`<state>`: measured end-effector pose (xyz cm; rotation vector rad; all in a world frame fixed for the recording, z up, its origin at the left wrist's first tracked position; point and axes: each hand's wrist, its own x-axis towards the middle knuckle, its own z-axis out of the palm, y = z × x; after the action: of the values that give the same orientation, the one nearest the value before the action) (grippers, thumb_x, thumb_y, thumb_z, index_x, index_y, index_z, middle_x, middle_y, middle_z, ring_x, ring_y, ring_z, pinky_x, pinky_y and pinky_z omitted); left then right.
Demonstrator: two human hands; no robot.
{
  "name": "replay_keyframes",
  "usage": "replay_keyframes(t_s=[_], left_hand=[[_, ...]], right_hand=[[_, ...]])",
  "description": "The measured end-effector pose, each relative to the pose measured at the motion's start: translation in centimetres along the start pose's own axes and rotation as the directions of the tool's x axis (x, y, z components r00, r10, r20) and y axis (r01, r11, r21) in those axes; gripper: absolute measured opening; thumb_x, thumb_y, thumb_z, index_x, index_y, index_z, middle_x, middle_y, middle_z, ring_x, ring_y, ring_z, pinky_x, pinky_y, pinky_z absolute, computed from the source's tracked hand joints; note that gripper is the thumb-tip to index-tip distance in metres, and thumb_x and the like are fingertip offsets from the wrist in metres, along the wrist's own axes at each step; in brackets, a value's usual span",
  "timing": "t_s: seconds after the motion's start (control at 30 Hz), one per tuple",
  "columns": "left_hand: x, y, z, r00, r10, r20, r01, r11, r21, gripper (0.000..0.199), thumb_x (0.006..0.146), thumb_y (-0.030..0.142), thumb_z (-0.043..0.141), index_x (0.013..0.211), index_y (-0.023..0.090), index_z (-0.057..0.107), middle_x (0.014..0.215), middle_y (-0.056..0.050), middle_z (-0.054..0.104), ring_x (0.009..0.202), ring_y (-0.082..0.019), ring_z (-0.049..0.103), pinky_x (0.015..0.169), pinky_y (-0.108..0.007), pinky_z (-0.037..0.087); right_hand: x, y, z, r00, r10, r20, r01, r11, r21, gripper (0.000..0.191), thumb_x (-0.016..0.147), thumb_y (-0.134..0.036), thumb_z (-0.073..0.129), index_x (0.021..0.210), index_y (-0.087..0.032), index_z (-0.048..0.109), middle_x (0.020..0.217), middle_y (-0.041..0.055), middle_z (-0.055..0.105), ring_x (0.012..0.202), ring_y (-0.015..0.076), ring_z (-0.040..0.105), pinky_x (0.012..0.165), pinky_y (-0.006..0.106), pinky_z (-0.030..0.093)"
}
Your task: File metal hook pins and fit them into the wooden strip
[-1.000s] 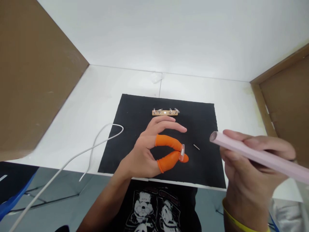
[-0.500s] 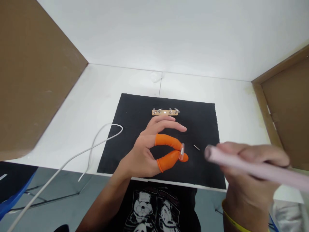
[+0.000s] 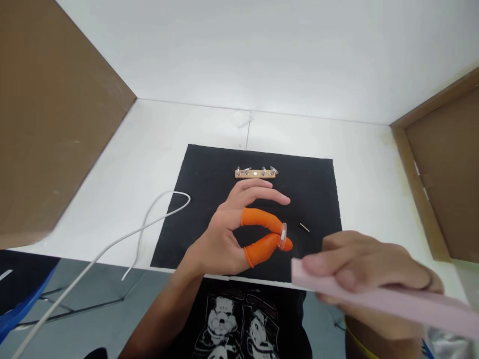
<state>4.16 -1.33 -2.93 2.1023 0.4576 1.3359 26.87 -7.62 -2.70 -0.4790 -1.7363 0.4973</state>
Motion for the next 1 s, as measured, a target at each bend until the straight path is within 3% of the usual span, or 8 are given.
replay_keyframes(t_s=[0.07, 0.13, 0.23, 0.3, 0.47, 0.57, 0.87, 1.0], left_hand=[[0.0, 0.0, 0.0, 1.000, -0.001, 0.002, 0.001, 1.000, -0.004, 0.018, 0.085, 0.006, 0.081, 0.089, 0.023, 0.077, 0.125, -0.010, 0.078, 0.131, -0.031, 0.062, 0.115, -0.057, 0.051], [0.0, 0.0, 0.0, 1.000, 0.007, 0.001, -0.007, 1.000, -0.009, 0.018, 0.085, 0.005, 0.080, 0.090, 0.022, 0.077, 0.125, -0.011, 0.078, 0.131, -0.031, 0.062, 0.115, -0.056, 0.051], [-0.1, 0.1, 0.0, 1.000, 0.009, -0.005, -0.009, 1.000, -0.008, 0.017, 0.085, 0.006, 0.079, 0.090, 0.022, 0.077, 0.124, -0.011, 0.078, 0.130, -0.032, 0.063, 0.113, -0.057, 0.052], [-0.1, 0.1, 0.0, 1.000, 0.005, -0.006, -0.005, 1.000, -0.005, 0.017, 0.085, 0.006, 0.080, 0.090, 0.023, 0.077, 0.123, -0.011, 0.078, 0.130, -0.033, 0.063, 0.112, -0.057, 0.053], [0.2, 0.0, 0.1, 1.000, -0.002, -0.002, 0.002, 1.000, 0.002, 0.017, 0.086, 0.007, 0.080, 0.090, 0.023, 0.077, 0.125, -0.010, 0.078, 0.131, -0.032, 0.062, 0.114, -0.057, 0.050], [0.3, 0.1, 0.1, 1.000, -0.003, -0.003, 0.003, 1.000, 0.000, 0.018, 0.084, 0.006, 0.081, 0.090, 0.022, 0.077, 0.125, -0.011, 0.078, 0.131, -0.031, 0.061, 0.115, -0.056, 0.050], [0.1, 0.0, 0.0, 1.000, 0.009, 0.004, -0.009, 1.000, -0.005, 0.017, 0.086, 0.007, 0.079, 0.091, 0.023, 0.077, 0.125, -0.010, 0.078, 0.131, -0.032, 0.063, 0.113, -0.057, 0.052], [0.2, 0.0, 0.0, 1.000, -0.002, 0.004, 0.002, 1.000, 0.007, 0.015, 0.088, 0.009, 0.079, 0.090, 0.023, 0.077, 0.125, -0.009, 0.079, 0.132, -0.031, 0.062, 0.115, -0.056, 0.051]], right_hand=[[0.2, -0.2, -0.1, 0.997, -0.008, 0.077, 0.009, 1.000, -0.012, 0.016, 0.089, -0.017, 0.083, 0.102, -0.019, 0.073, 0.102, 0.0030, 0.085, 0.067, 0.0168, 0.081, 0.055, 0.028, 0.064], [-0.1, 0.1, -0.1, 0.996, 0.033, -0.082, -0.034, 0.999, -0.009, 0.028, 0.085, -0.009, 0.085, 0.108, -0.020, 0.075, 0.109, 0.0005, 0.085, 0.083, 0.0167, 0.083, 0.067, 0.025, 0.069], [-1.0, 1.1, 0.1, 0.916, 0.058, -0.398, -0.067, 0.998, -0.008, 0.046, 0.083, 0.000, 0.082, 0.119, -0.028, 0.074, 0.118, -0.0059, 0.083, 0.107, 0.0126, 0.080, 0.085, 0.020, 0.069], [-1.4, 1.4, 0.2, 0.889, 0.044, -0.456, -0.057, 0.998, -0.016, 0.048, 0.085, -0.001, 0.082, 0.122, -0.031, 0.072, 0.119, -0.0066, 0.082, 0.108, 0.0128, 0.080, 0.085, 0.021, 0.070], [-1.0, 0.5, 0.2, 0.990, 0.053, -0.133, -0.051, 0.999, 0.018, 0.041, 0.080, -0.004, 0.086, 0.114, -0.023, 0.074, 0.114, -0.0015, 0.084, 0.086, 0.0174, 0.083, 0.072, 0.031, 0.070], [-0.4, 0.1, -0.1, 0.999, 0.016, -0.045, -0.015, 1.000, 0.016, 0.043, 0.080, -0.003, 0.084, 0.116, -0.022, 0.073, 0.116, -0.0009, 0.083, 0.076, 0.0160, 0.082, 0.061, 0.031, 0.065], [-1.8, 0.2, 0.1, 0.929, 0.063, -0.365, -0.102, 0.991, -0.089, 0.048, 0.079, -0.001, 0.084, 0.118, -0.027, 0.074, 0.117, -0.0028, 0.083, 0.098, 0.0195, 0.083, 0.081, 0.030, 0.073], [-1.1, -0.5, -0.4, 0.992, -0.053, 0.117, 0.066, 0.992, -0.110, 0.018, 0.101, -0.020, 0.068, 0.117, -0.018, 0.074, 0.118, 0.0055, 0.083, 0.088, 0.0193, 0.084, 0.075, 0.031, 0.071]])
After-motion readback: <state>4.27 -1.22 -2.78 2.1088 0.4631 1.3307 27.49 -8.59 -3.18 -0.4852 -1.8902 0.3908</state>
